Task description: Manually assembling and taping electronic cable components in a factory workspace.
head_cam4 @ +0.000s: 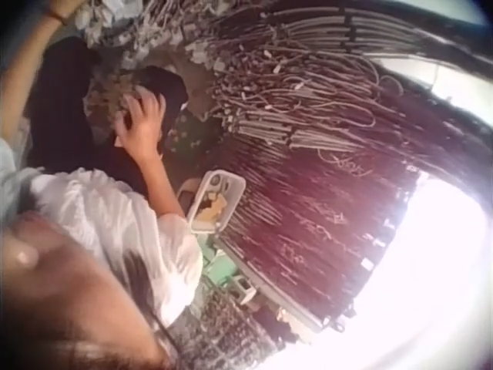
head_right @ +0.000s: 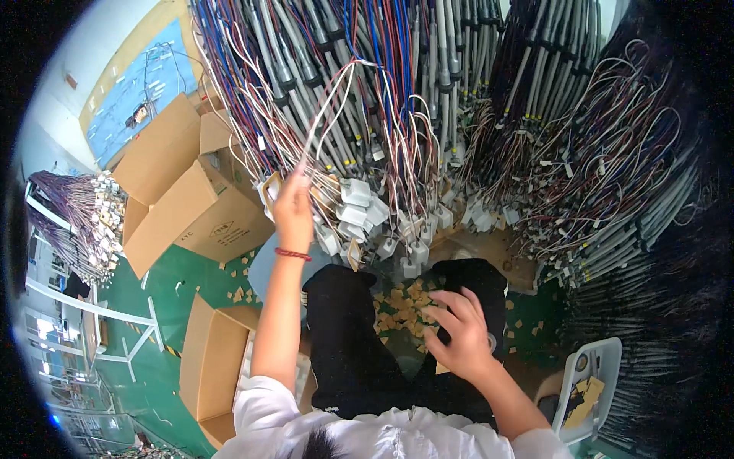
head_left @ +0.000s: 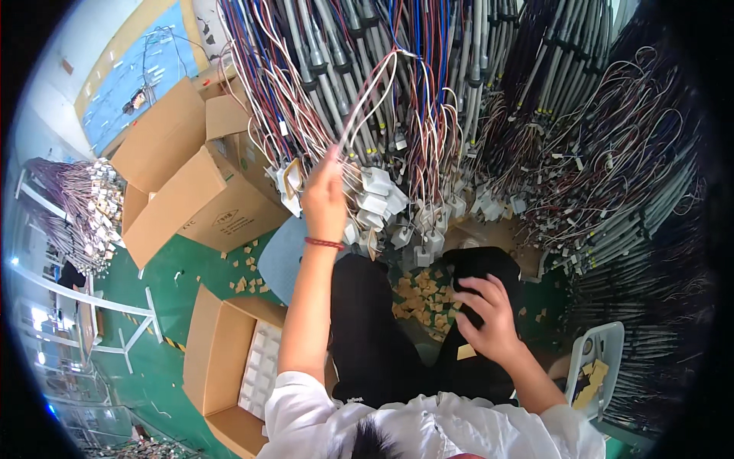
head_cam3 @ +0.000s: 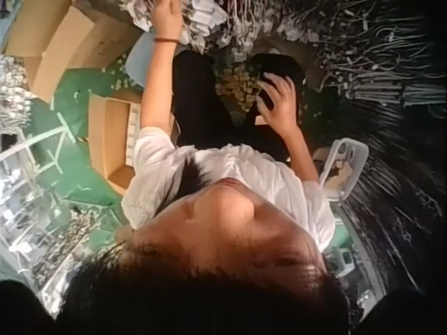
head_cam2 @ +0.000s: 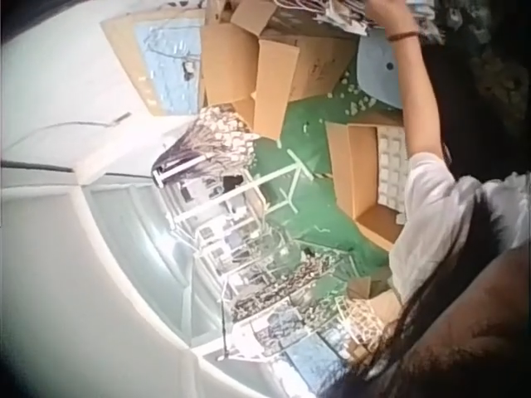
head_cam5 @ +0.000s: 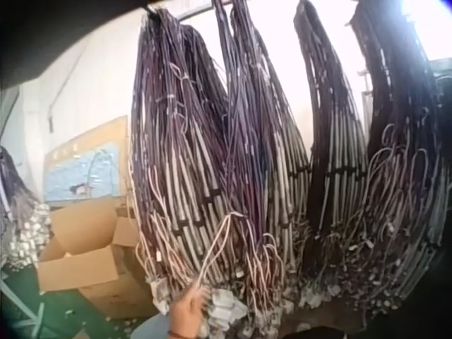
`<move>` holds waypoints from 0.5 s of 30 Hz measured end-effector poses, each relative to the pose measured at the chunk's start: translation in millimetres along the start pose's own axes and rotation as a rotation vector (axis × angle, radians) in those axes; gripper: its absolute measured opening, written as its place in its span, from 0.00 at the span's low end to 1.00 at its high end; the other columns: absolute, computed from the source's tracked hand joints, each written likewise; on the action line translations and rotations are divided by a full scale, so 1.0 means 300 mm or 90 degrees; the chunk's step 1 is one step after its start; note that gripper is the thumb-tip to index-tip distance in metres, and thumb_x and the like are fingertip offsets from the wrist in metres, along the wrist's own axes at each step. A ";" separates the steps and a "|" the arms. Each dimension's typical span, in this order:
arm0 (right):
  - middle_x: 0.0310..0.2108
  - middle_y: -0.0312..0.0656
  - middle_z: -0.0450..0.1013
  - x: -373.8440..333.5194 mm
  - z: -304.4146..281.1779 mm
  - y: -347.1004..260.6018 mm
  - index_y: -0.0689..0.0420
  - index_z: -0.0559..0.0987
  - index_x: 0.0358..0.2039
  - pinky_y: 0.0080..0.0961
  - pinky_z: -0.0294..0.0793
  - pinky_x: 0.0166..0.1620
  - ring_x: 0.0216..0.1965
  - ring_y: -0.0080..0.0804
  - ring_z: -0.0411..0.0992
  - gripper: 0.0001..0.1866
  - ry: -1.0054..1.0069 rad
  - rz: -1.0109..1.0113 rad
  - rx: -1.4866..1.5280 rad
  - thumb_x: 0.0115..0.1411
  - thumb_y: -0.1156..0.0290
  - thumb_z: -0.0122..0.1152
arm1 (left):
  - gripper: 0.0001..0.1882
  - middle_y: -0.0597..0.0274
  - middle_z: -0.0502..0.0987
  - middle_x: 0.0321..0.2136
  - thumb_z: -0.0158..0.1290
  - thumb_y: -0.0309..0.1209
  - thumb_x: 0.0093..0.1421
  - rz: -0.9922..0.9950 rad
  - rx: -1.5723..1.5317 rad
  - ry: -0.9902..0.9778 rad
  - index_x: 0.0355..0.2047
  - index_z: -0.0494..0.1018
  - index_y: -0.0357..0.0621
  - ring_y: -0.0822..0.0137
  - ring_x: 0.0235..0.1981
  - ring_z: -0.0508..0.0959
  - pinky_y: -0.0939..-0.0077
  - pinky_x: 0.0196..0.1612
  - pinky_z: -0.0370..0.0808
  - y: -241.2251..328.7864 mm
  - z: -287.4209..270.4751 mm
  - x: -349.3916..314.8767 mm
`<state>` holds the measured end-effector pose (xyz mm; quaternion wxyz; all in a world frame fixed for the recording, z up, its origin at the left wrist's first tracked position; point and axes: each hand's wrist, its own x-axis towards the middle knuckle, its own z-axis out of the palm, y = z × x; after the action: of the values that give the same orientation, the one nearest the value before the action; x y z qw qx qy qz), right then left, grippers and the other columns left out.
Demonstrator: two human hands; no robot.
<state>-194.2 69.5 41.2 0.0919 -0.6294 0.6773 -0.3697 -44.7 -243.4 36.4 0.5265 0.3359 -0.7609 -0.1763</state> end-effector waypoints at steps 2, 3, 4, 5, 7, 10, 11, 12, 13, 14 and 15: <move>0.42 0.45 0.72 0.091 0.038 -0.021 0.59 0.78 0.36 0.39 0.68 0.50 0.44 0.45 0.71 0.14 0.020 -0.021 0.090 0.46 0.76 0.62 | 0.15 0.56 0.77 0.43 0.47 0.32 0.64 -0.138 -0.138 0.049 0.48 0.73 0.40 0.68 0.44 0.76 0.75 0.46 0.71 0.004 -0.086 0.043; 0.41 0.46 0.72 0.127 0.061 -0.030 0.60 0.78 0.36 0.36 0.70 0.49 0.43 0.46 0.71 0.13 0.008 0.002 0.169 0.47 0.77 0.61 | 0.16 0.59 0.78 0.38 0.46 0.36 0.66 -0.164 -0.222 0.080 0.45 0.74 0.36 0.72 0.36 0.75 0.77 0.40 0.71 -0.016 -0.115 0.066; 0.40 0.46 0.72 0.171 0.079 -0.035 0.61 0.78 0.37 0.29 0.72 0.45 0.40 0.42 0.73 0.11 0.000 -0.010 0.246 0.51 0.78 0.60 | 0.15 0.62 0.76 0.32 0.48 0.37 0.64 -0.191 -0.189 0.061 0.42 0.76 0.38 0.76 0.30 0.71 0.78 0.34 0.69 -0.010 -0.142 0.071; 0.39 0.45 0.72 0.208 0.104 -0.051 0.62 0.78 0.38 0.27 0.71 0.44 0.40 0.38 0.73 0.10 -0.041 0.032 0.344 0.53 0.77 0.59 | 0.15 0.64 0.74 0.28 0.49 0.37 0.64 -0.150 -0.149 0.014 0.41 0.76 0.39 0.77 0.27 0.69 0.78 0.31 0.67 -0.048 -0.180 0.062; 0.37 0.41 0.73 0.254 0.168 -0.067 0.62 0.78 0.39 0.22 0.71 0.42 0.38 0.26 0.72 0.09 -0.112 0.149 0.538 0.58 0.75 0.56 | 0.14 0.68 0.69 0.17 0.51 0.37 0.62 -0.185 0.024 -0.114 0.40 0.76 0.40 0.77 0.20 0.66 0.79 0.25 0.64 -0.070 -0.251 0.029; 0.34 0.38 0.73 0.284 0.192 -0.048 0.63 0.78 0.39 0.20 0.71 0.40 0.36 0.23 0.72 0.09 -0.138 0.146 0.484 0.59 0.74 0.56 | 0.15 0.71 0.63 0.13 0.47 0.39 0.65 -0.227 -0.043 -0.182 0.35 0.75 0.40 0.77 0.17 0.63 0.79 0.24 0.63 -0.120 -0.326 -0.009; 0.34 0.38 0.74 0.276 0.201 -0.056 0.63 0.78 0.40 0.20 0.71 0.40 0.35 0.23 0.72 0.10 -0.146 0.179 0.544 0.60 0.74 0.56 | 0.16 0.71 0.62 0.15 0.46 0.40 0.65 -0.278 -0.084 -0.227 0.33 0.74 0.40 0.78 0.18 0.63 0.81 0.25 0.63 -0.172 -0.386 -0.038; 0.34 0.38 0.74 0.265 0.207 -0.063 0.64 0.78 0.40 0.20 0.71 0.40 0.35 0.23 0.72 0.10 -0.154 0.215 0.601 0.60 0.74 0.56 | 0.17 0.72 0.62 0.16 0.45 0.41 0.66 -0.328 -0.128 -0.272 0.31 0.74 0.41 0.79 0.20 0.63 0.82 0.26 0.63 -0.235 -0.433 -0.079; 0.34 0.36 0.75 0.255 0.213 -0.078 0.64 0.78 0.40 0.19 0.71 0.40 0.34 0.21 0.72 0.10 -0.177 0.255 0.648 0.60 0.74 0.55 | 0.18 0.72 0.63 0.19 0.43 0.43 0.67 -0.299 -0.178 -0.268 0.30 0.71 0.41 0.78 0.23 0.64 0.83 0.29 0.64 -0.291 -0.482 -0.146; 0.34 0.36 0.75 0.242 0.220 -0.073 0.64 0.78 0.40 0.19 0.71 0.40 0.34 0.21 0.72 0.10 -0.190 0.253 0.647 0.60 0.74 0.55 | 0.18 0.71 0.64 0.20 0.42 0.43 0.67 -0.317 -0.209 -0.264 0.30 0.70 0.41 0.78 0.24 0.65 0.83 0.30 0.64 -0.329 -0.515 -0.198; 0.34 0.36 0.75 0.229 0.232 -0.061 0.64 0.78 0.40 0.19 0.72 0.41 0.34 0.20 0.72 0.10 -0.230 0.280 0.625 0.61 0.73 0.55 | 0.19 0.71 0.64 0.20 0.41 0.44 0.67 -0.333 -0.241 -0.260 0.30 0.69 0.41 0.77 0.25 0.65 0.83 0.31 0.65 -0.364 -0.550 -0.254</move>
<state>-151.8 -19.3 26.4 0.5628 -0.4102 0.5148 -0.4999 159.5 -254.1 -20.2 0.3541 0.3733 -0.6925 -0.5057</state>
